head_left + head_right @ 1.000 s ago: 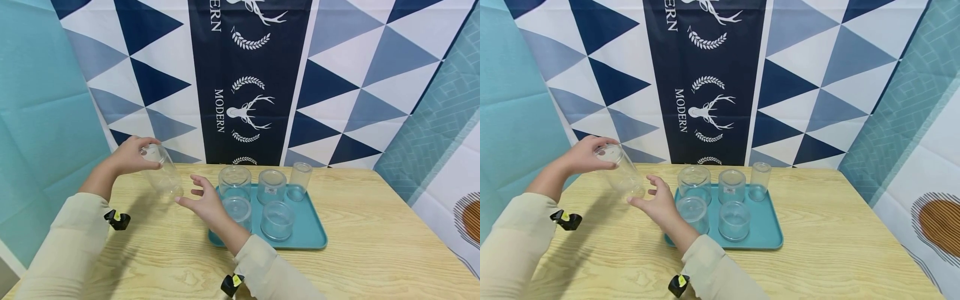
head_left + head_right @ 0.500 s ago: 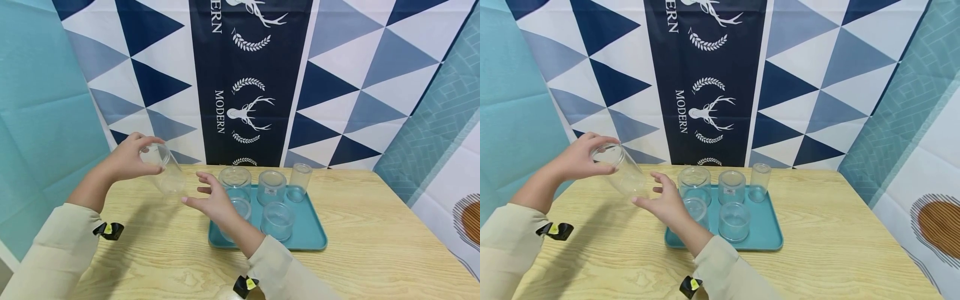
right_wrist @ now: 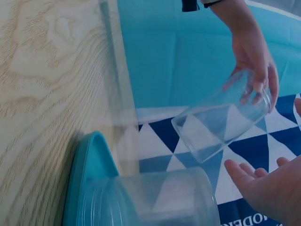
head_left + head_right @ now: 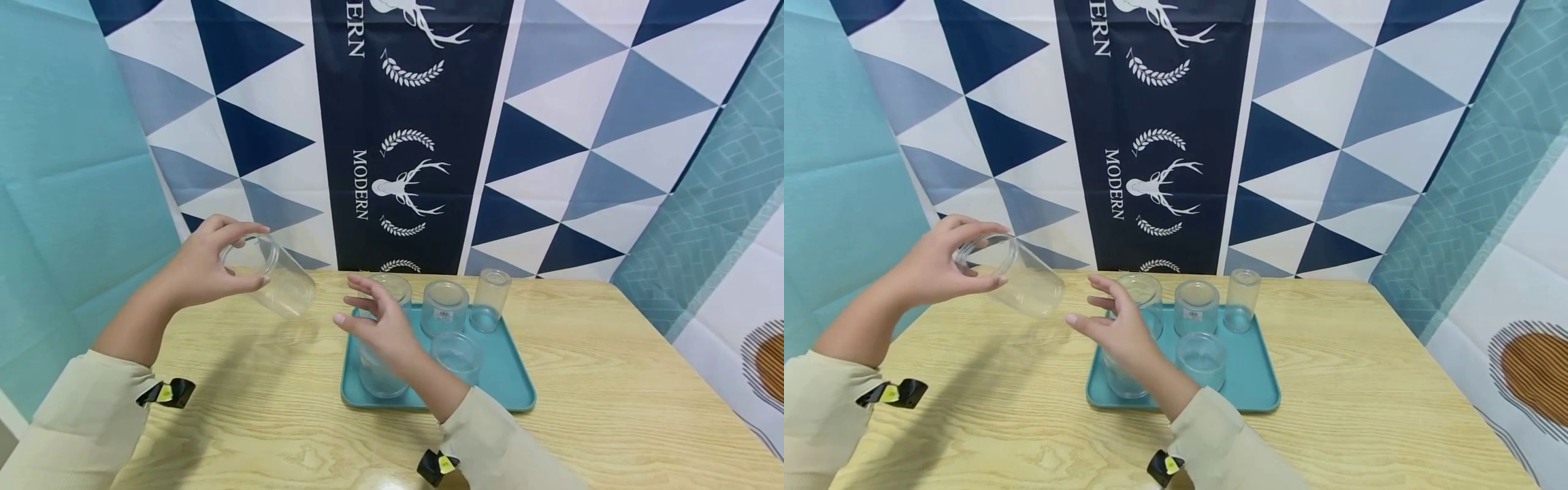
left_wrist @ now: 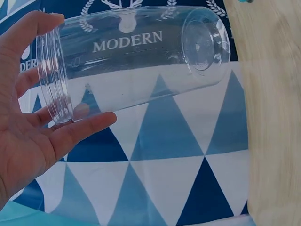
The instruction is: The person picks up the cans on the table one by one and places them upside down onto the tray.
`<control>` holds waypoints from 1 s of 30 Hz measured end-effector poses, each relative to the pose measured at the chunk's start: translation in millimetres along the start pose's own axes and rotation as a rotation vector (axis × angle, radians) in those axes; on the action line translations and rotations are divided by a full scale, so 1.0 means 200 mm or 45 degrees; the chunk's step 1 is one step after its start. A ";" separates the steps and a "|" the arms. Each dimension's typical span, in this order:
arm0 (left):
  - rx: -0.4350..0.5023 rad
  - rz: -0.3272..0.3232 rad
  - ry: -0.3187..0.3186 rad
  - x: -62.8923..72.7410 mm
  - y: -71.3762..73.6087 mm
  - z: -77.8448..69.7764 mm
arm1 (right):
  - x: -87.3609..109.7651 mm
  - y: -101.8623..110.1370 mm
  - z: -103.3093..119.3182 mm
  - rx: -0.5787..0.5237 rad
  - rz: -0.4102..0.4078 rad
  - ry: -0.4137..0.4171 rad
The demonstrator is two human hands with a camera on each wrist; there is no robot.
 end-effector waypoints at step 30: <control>0.316 -0.248 -0.240 0.10 -0.02 -0.29 | 0.04 0.29 0.05 -0.419 -0.008 0.208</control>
Point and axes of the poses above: each hand's wrist, its own x-axis away from the middle knuckle, its own y-axis out of the back of the hand, z = x × y, the point moved 7 cm from there along -x, towards the middle knuckle, and after that the axes turned 11 degrees about -z, right-handed, at the moved point
